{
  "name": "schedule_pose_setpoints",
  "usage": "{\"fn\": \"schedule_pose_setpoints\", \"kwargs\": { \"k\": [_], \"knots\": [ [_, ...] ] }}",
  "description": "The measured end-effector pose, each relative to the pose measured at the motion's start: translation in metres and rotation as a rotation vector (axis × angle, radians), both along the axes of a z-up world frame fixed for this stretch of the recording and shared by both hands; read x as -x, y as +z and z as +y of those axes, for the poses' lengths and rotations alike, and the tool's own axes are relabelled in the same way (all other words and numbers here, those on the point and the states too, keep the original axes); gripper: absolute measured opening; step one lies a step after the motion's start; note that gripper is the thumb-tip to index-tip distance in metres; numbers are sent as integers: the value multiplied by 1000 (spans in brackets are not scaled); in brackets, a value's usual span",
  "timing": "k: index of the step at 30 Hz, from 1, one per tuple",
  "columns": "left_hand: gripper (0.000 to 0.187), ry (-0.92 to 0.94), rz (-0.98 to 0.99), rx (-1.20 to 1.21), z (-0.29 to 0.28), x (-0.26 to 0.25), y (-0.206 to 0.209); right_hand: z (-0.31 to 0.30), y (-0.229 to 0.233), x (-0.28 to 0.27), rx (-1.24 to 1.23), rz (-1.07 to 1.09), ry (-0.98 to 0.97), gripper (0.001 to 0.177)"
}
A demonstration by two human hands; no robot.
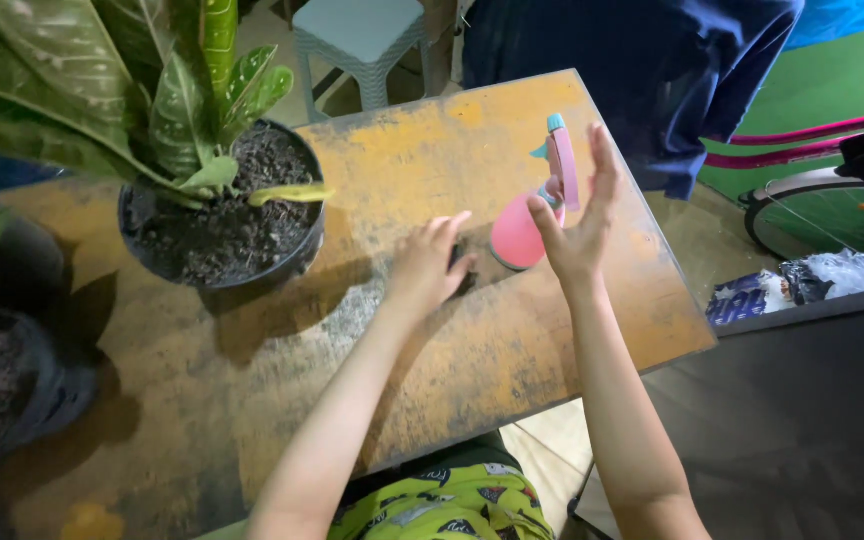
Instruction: The person uses a pink spray bottle to mist the leaves of a potted plant and then wipes each leaf with a dark cloth. The person repeats this cycle on several leaves of the same plant, rotating the pot to reach different sides.
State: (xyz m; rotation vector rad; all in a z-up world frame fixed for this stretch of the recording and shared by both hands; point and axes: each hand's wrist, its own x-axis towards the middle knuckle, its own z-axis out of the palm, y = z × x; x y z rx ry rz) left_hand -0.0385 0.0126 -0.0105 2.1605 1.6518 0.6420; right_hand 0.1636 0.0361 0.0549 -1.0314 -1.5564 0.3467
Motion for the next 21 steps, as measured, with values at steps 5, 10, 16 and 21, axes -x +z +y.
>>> {"fn": "schedule_pose_setpoints", "kwargs": {
  "k": [5,10,16,21],
  "knots": [
    [71,99,71,86,-26,28,-8,-37,39,33,-307,-41,-142,54],
    [68,113,166,99,-40,34,-61,-53,15,55,-379,-51,-50,18],
    [41,192,-115,-96,-79,44,3,-78,11,78,-103,-165,130,22],
    [54,183,-367,-430,-100,52,75,-73,-7,106,326,80,485,48]
  ]
}}
